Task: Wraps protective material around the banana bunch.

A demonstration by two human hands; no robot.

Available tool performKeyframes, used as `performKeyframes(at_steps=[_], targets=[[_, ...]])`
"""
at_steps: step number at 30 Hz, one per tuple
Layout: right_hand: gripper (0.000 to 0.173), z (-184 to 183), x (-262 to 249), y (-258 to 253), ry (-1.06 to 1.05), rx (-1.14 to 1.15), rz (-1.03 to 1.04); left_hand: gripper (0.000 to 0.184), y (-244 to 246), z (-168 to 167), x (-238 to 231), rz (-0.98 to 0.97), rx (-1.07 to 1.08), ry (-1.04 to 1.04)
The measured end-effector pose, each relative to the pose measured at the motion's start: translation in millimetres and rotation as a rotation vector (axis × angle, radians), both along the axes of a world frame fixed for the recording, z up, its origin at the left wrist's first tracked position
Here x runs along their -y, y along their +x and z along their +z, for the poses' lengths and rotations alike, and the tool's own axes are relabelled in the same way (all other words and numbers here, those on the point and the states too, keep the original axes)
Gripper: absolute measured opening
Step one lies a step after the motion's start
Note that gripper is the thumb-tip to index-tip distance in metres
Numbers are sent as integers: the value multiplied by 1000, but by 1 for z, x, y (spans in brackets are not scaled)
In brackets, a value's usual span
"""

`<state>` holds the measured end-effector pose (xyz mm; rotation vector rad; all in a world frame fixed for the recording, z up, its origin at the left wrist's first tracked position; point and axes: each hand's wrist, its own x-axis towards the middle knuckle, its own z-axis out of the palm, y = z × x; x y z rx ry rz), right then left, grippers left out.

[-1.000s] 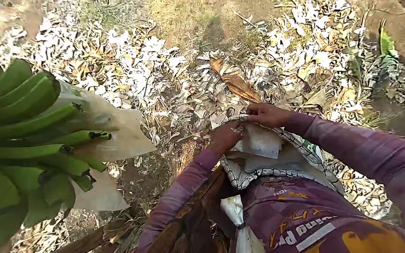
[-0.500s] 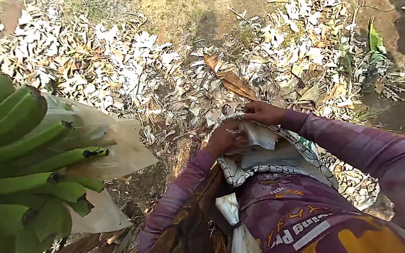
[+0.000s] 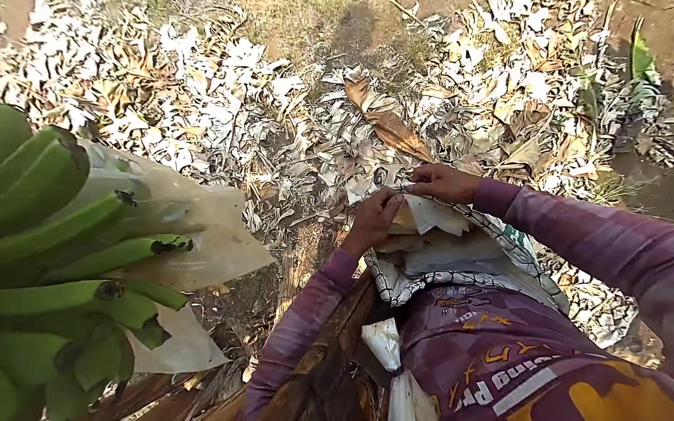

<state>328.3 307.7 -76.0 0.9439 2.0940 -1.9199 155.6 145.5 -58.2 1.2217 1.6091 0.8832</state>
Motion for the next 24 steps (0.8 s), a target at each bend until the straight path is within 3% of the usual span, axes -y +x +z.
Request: performKeyframes(at_steps=[3,5,8,12,13,16,21,24], targets=[[19,-3,-6,4,12,0,0,24,-21,33,13,369,340,137],[24,6,-6,6,162,96,72,23,-38,69,15,536,524,309],[42,11,-4,4,434,175,136,20,-52,101,9,789,480,347],[65,62,20,-10,748,-202,161,18,-76,105,1,1025,510,433],[64,72,27,-15,792,-261,189,18,-75,107,0,1051,512,429],[28,76,21,-25,748,-338,239,20,-67,116,15,1039,468,394],[30,68,-8,-31,333,-248,445,30,-60,110,64,1015,226,192],[22,64,-12,-46,272,-232,487,28,-42,94,67,799,-227,301]])
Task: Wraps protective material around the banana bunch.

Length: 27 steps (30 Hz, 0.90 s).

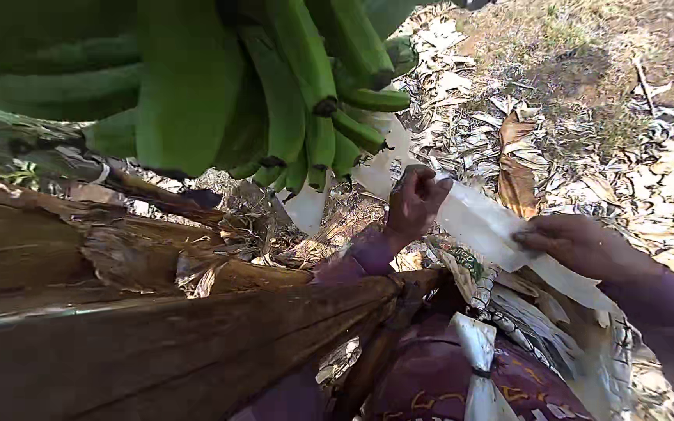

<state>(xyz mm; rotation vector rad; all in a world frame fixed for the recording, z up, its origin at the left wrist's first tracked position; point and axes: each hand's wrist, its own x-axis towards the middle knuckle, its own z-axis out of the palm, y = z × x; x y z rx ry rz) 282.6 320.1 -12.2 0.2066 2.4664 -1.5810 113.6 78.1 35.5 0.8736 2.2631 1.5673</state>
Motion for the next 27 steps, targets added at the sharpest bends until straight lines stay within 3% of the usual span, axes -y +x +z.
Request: performKeyframes(at_steps=[2,4,7,12,14,17,20,23,26,27], targets=[[21,1,8,-16,-30,45,39,49,11,-24,5,-262,-317,-100],[22,-1,20,-30,-74,80,84,46,18,-45,7,-483,-458,-242],[22,3,35,-47,-145,144,55,16,18,-56,12,-500,-547,-257],[26,-2,38,-62,-316,186,-234,23,16,-62,32,-470,-782,-360],[28,-8,34,-71,-276,128,-328,28,14,-66,42,-591,-718,-507],[34,-2,23,-85,-89,-30,-387,38,10,-54,47,-841,-238,-984],[36,6,16,-95,118,-150,-435,38,5,-69,57,-919,-1,-1109],[28,24,16,-101,261,-212,-301,32,-15,-45,46,-915,-55,-1057],[18,57,28,-109,266,-305,-5,27,-36,19,24,-483,-289,-509],[17,68,32,-113,262,-371,92,39,-40,35,14,-381,-400,-373]])
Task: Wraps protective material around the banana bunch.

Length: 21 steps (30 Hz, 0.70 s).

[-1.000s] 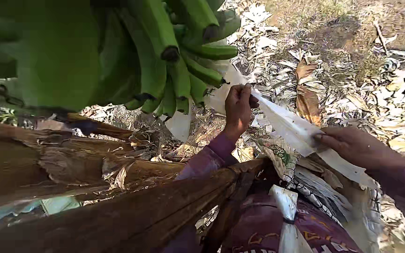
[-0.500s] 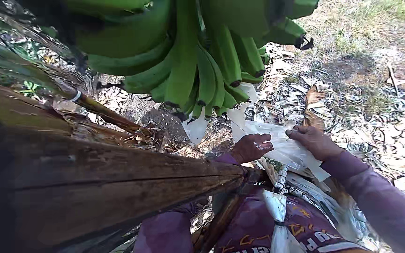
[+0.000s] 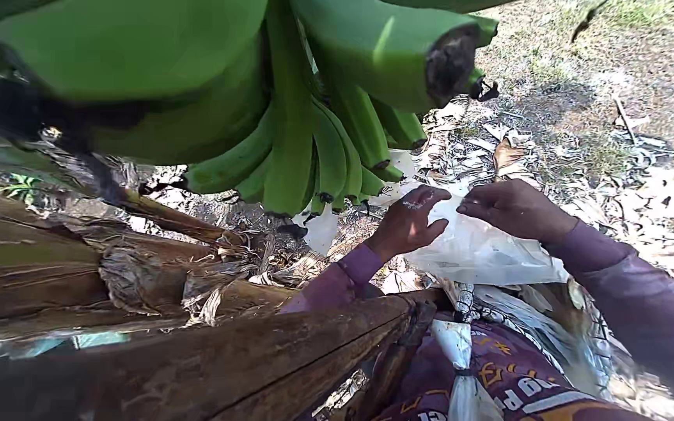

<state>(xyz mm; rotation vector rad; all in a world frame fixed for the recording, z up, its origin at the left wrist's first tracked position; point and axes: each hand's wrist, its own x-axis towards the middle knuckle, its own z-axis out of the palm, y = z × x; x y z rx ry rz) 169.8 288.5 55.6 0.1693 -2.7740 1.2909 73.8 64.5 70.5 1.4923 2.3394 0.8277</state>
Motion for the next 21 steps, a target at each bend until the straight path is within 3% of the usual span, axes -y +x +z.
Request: performKeyframes(at_steps=[2,5,7,10,14,18,21], targets=[[16,20,2,-7,36,-96,165,55,-6,13,-16,-21,-113,98],[22,49,-15,-15,136,-141,299,25,-7,-1,-11,-32,-22,-28],[22,61,-32,-23,199,-126,308,23,-7,8,2,34,130,-162],[21,56,-44,-44,229,-169,325,26,-8,55,19,142,408,-408],[24,40,-27,-83,167,-165,371,25,-26,64,55,152,505,-474],[29,43,6,-114,13,-182,376,25,-17,115,98,322,427,-465],[28,43,37,-135,-40,-239,422,22,2,163,108,644,341,-567]])
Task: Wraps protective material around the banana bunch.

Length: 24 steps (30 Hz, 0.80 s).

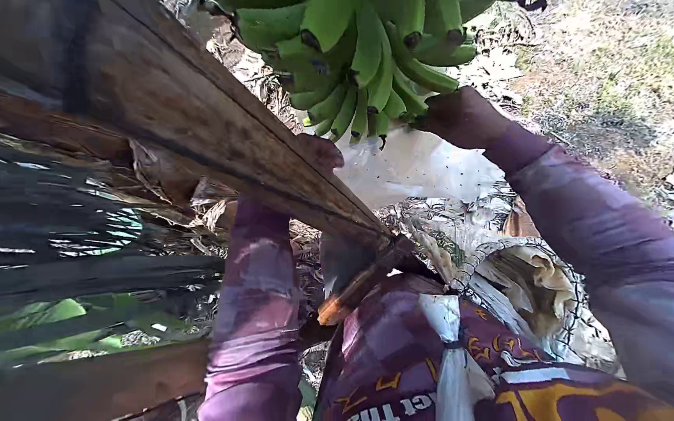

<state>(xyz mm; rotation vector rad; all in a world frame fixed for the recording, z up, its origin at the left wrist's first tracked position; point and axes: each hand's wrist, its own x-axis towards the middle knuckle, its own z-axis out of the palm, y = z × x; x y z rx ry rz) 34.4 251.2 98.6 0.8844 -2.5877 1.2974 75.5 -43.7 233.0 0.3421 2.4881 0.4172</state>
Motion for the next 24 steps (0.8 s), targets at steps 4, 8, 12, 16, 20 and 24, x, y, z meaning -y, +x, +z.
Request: performKeyframes(at_steps=[4,8,12,16,20,24], targets=[[30,10,27,-4,-20,156,-77,21,-77,-19,93,211,-221,-134],[29,3,30,-2,-42,87,-66,34,-147,-49,180,0,-608,-49],[27,21,28,4,-66,156,-128,34,-93,20,78,74,-687,-37],[27,15,20,-11,-314,273,-274,39,-110,-5,86,11,-820,42],[18,13,23,-17,-567,323,-313,40,-138,-24,99,-92,-878,-7],[29,18,30,-15,-430,98,-375,34,-107,9,55,4,-818,-92]])
